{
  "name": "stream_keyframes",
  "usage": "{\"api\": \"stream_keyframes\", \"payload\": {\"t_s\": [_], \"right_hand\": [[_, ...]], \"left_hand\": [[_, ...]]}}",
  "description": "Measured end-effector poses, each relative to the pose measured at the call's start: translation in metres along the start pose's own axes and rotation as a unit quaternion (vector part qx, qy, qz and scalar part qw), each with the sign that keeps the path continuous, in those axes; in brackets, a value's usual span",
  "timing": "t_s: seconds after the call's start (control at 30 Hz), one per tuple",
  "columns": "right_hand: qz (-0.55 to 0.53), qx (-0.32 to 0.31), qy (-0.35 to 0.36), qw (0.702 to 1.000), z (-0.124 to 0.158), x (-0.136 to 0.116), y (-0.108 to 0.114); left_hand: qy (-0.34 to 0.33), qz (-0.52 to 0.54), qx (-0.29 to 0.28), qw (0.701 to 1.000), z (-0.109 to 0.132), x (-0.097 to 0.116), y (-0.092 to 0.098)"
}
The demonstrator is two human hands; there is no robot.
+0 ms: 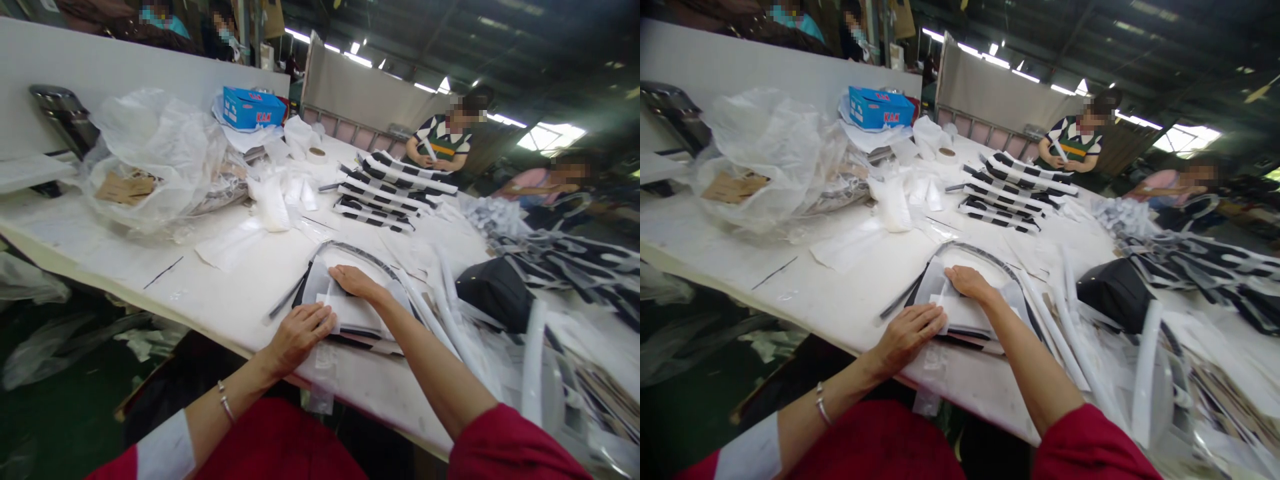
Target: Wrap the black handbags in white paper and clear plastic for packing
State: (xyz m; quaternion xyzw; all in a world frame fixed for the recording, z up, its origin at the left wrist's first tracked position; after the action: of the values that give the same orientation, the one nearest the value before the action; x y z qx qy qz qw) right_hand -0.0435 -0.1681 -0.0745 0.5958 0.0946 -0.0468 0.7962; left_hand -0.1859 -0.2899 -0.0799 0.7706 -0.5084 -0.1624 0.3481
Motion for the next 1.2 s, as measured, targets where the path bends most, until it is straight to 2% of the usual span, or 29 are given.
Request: {"api": "stream_keyframes", "payload": {"t_s": [0.17,0.27,0.4,0.53,0.6,0.7,0.83,0.97,1.07,1.13,1.2], "right_hand": [[0.009,0.004,-0.023,1.000,-0.016,-0.020,-0.016],[-0.026,0.030,-0.016,0.999,-0.018,-0.023,-0.016],[-0.113,0.048,0.032,0.992,-0.007,-0.015,0.004],[-0.086,0.080,0.029,0.993,0.023,0.009,0.025],[-0.059,0.079,0.023,0.995,0.038,0.016,0.022],[-0.036,0.079,0.035,0.996,0.049,0.012,0.009],[-0.027,0.069,0.048,0.996,0.043,-0.002,-0.001],[-0.031,0.068,0.060,0.995,0.042,-0.005,0.002],[-0.052,0.144,0.112,0.982,0.070,-0.009,0.011],[-0.068,0.205,0.191,0.957,0.108,-0.019,0.015],[-0.064,0.209,0.275,0.936,0.152,-0.031,0.008]], "left_hand": [[-0.001,0.005,0.004,1.000,-0.001,0.000,0.000],[0.000,0.006,0.003,1.000,-0.002,0.000,0.001],[0.005,0.010,-0.003,1.000,-0.003,0.000,0.002],[0.004,0.011,-0.006,1.000,-0.003,0.000,0.002],[0.004,0.013,-0.005,1.000,-0.003,0.000,0.001],[0.006,0.014,0.000,1.000,-0.003,0.000,0.002],[0.005,0.017,-0.007,1.000,-0.004,0.000,0.003],[0.007,0.025,-0.022,0.999,-0.004,-0.001,0.002],[0.010,0.036,-0.018,0.999,-0.003,-0.001,0.001],[0.017,0.042,-0.020,0.999,-0.002,-0.002,0.000],[0.021,0.046,-0.022,0.998,-0.002,-0.002,-0.001]]}}
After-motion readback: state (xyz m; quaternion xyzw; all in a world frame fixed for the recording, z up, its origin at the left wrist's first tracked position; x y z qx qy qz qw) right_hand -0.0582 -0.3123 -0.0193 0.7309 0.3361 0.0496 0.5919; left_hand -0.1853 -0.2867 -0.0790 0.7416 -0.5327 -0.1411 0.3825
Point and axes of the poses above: each hand's wrist, its own z-axis away from the middle knuckle, its own y-axis out of the back of the hand, x = y × z, the point moved 8 cm from there along -z, towards the middle knuckle, and after that the axes turned 1 degree about -z, right-handed, at the moved point
